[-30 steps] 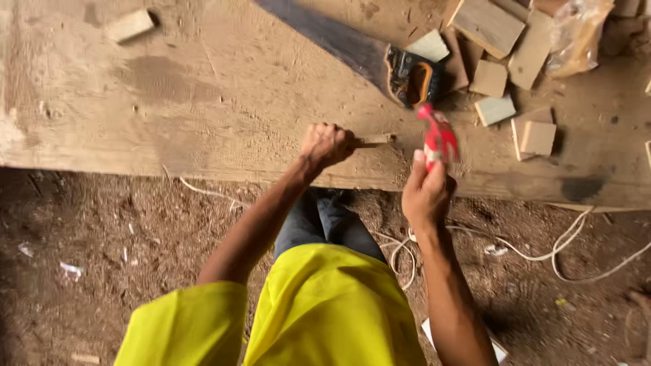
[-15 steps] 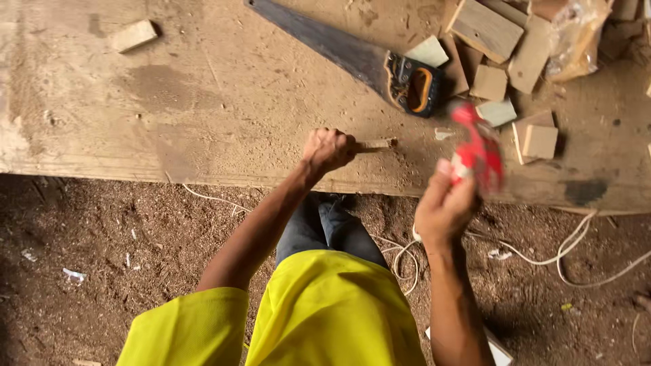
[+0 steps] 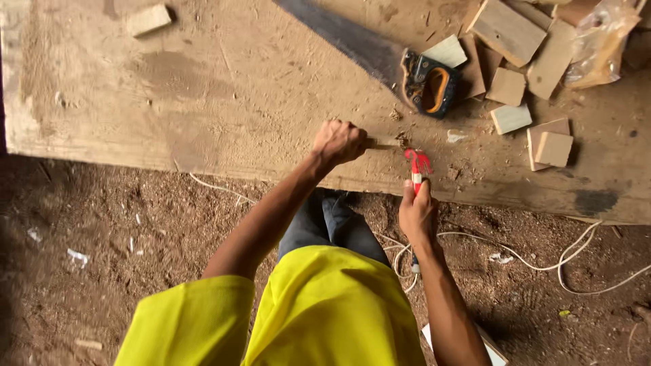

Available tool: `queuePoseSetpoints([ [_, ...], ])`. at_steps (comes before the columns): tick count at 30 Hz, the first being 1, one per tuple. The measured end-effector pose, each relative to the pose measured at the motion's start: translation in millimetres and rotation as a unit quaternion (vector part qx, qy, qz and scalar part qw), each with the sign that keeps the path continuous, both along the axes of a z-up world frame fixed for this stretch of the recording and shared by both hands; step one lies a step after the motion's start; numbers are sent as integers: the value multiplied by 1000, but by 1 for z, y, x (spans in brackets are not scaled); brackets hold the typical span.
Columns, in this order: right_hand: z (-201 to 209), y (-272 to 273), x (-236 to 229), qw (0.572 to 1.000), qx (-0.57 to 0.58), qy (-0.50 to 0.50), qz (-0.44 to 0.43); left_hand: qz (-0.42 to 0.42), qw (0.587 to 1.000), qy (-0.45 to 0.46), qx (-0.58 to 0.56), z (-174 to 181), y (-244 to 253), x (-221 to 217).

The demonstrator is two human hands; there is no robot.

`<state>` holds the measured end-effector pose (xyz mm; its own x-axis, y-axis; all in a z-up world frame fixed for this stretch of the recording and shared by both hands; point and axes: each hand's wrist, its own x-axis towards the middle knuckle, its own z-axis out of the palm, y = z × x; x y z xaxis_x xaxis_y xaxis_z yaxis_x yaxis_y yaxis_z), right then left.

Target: The person uses a hand saw to cut a small piece of wood, then repeatedly strikes it with a hammer to break it into smaller fragments. The person inspects the broken pieces at the end.

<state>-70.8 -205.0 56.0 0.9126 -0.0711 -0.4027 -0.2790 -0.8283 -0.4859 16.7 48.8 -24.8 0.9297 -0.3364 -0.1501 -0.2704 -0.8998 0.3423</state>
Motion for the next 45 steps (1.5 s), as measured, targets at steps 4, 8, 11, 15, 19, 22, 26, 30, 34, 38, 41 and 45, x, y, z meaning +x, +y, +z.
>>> queuePoseSetpoints([
  [4, 34, 3, 30, 999, 23, 21, -26, -5, 999, 26, 20, 6, -8, 11],
  [8, 82, -2, 45, 983, 130, -126, -17, 7, 999, 22, -31, -3, -5, 7],
  [11, 98, 8, 46, 909, 275, -314, -9, 2, 999, 13, -39, -2, -3, 7],
  [15, 86, 29, 47, 989, 122, -81, -31, 20, 998, 50, -14, 14, -7, 11],
  [19, 64, 22, 52, 996, 36, -75, 6, -4, 999, 43, 6, 25, 1, 23],
  [22, 60, 3, 36, 968, 108, -227, 17, -2, 998, 69, 4, 18, -6, 11],
  [26, 46, 30, 52, 913, 160, -372, -53, 9, 998, 63, -18, 15, 0, 22],
  [30, 51, 31, 66, 998, -3, 63, -6, 16, 1000, -24, -8, 21, -6, 15],
  [34, 66, 14, 71, 991, 76, -108, -11, -8, 996, 90, 25, 24, -5, 26],
  [38, 57, 29, 53, 884, 124, -450, -14, 4, 999, 35, 23, 16, 1, 24],
  [41, 53, 37, 50, 999, 38, -23, -3, -2, 1000, -6, 5, 9, -4, 26],
  [45, 67, 35, 60, 974, 49, -221, 30, -22, 996, 73, 47, 4, 1, 41],
])
